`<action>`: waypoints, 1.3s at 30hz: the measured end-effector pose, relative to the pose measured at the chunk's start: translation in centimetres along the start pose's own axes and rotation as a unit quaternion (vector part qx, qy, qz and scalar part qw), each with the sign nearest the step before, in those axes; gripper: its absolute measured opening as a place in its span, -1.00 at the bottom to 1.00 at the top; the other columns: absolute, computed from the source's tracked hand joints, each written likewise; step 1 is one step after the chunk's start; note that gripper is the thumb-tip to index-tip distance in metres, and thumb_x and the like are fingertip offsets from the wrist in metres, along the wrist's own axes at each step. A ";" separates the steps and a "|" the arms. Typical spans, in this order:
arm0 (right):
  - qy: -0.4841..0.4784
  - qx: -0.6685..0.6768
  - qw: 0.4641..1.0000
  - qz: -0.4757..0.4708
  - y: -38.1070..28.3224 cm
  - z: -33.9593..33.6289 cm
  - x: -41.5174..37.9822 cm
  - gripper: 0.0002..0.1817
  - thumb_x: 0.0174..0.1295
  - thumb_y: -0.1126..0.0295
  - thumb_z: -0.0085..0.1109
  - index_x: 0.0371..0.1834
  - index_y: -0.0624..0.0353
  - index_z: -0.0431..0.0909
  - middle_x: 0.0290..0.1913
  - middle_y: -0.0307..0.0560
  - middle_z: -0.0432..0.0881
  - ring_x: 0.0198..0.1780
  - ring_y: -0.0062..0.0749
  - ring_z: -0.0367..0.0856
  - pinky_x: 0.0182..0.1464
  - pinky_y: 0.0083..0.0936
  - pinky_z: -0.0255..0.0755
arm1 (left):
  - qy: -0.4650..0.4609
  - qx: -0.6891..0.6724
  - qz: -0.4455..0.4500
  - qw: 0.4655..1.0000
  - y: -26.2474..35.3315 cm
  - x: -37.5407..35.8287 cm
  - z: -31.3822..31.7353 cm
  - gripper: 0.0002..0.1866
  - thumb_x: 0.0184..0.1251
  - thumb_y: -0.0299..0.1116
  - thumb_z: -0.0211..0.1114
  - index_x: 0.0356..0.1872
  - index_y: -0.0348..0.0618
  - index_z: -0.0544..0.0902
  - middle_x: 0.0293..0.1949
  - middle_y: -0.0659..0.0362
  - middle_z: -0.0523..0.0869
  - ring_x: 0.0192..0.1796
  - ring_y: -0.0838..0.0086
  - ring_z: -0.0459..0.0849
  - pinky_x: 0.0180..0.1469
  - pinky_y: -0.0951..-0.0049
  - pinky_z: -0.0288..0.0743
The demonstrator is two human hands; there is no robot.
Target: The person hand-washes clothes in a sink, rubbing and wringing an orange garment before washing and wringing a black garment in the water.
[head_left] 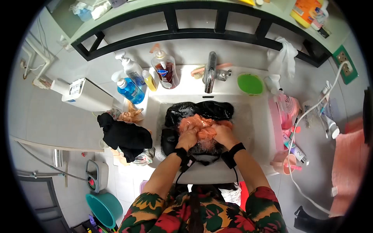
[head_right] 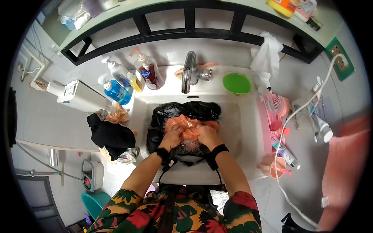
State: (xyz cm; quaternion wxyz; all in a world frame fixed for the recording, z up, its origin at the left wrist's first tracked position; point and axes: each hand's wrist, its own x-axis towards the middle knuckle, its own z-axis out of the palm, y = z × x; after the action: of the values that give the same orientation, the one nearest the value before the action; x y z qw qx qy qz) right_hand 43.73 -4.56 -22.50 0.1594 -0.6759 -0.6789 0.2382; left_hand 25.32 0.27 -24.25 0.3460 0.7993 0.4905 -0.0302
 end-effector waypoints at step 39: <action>-0.192 -0.134 0.970 0.059 -4.2 -0.5 -1.8 -0.29 -0.06 -0.01 0.22 0.25 -0.36 0.22 0.40 0.09 -0.13 0.39 0.19 -0.23 0.23 0.12 0.04 | -0.103 0.154 -0.039 0.982 0.4 -3.1 -2.2 -0.24 0.21 -0.04 0.08 0.36 0.42 -0.14 0.41 0.15 -0.34 0.42 0.01 -0.36 0.30 -0.18 -0.30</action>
State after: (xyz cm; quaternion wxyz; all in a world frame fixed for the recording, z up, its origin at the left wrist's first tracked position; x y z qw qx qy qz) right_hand 40.53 -6.17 -19.63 -0.0802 -0.6715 -0.6816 0.2795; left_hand 23.40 -0.93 -21.20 0.2659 0.8160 0.4721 -0.2015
